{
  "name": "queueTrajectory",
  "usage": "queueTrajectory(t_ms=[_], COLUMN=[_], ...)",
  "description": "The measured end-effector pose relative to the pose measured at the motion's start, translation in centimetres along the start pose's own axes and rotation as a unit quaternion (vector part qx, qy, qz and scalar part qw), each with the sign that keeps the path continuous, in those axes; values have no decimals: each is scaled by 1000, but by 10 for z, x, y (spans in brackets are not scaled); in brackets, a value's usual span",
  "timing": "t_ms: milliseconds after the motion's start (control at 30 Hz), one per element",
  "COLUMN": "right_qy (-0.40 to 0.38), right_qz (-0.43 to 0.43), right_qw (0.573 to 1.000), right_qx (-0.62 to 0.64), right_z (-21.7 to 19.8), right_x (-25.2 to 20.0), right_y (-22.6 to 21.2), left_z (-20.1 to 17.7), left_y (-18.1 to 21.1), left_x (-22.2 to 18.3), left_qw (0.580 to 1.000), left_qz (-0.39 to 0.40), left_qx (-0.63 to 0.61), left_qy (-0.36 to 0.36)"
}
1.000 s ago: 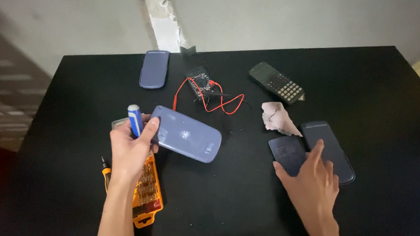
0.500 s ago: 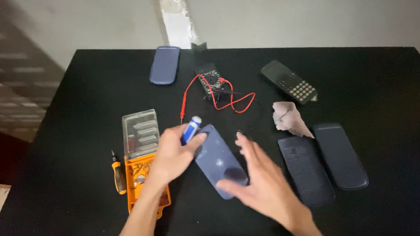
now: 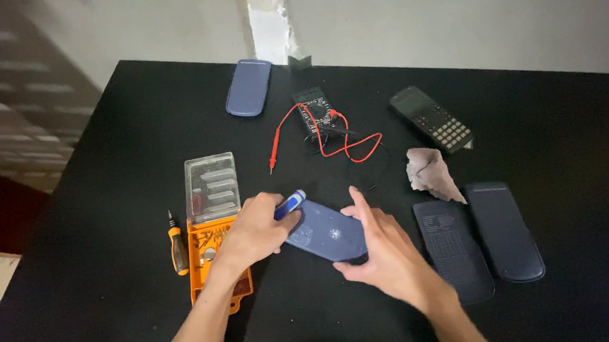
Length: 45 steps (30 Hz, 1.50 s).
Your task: Using a small screwdriver to pry open and disassemble a blue phone case on a workbench.
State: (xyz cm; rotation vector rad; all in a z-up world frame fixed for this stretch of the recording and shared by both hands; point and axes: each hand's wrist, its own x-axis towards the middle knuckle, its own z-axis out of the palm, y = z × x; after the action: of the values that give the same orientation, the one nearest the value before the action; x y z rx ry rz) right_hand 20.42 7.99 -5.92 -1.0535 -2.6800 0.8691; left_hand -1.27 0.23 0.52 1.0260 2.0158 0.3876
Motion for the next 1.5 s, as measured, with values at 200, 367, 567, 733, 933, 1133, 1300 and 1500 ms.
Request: queueTrajectory(t_ms=[200, 367, 567, 733, 933, 1133, 1300, 1500], right_qy=[-193, -177, -147, -140, -123, -135, -97, -80], right_qz=[12, -17, -32, 18, -4, 43, 30, 25], right_qw=[980, 984, 989, 990, 992, 990, 994, 995], right_qx=[-44, -4, 9, 11, 22, 28, 49, 58], right_z=[-56, -55, -45, -47, -47, -50, -43, -37], right_x=[18, 32, 27, 25, 20, 22, 22, 25], right_y=[-30, -25, -7, 0, 4, -8, -7, -8], left_z=[-1, -17, -21, -17, -14, -17, -6, 17], left_y=[-25, -28, -30, -30, -33, -43, -39, -39], left_x=[19, 7, 1, 9, 13, 21, 21, 35], left_qw=[979, 907, 847, 832, 805, 804, 803, 813], left_qz=[140, 220, 323, 352, 376, 376, 410, 436], left_qx=[-81, -276, -297, -297, -331, -316, -340, -315], left_qy=[122, 232, 299, 310, 318, 336, 268, 222])
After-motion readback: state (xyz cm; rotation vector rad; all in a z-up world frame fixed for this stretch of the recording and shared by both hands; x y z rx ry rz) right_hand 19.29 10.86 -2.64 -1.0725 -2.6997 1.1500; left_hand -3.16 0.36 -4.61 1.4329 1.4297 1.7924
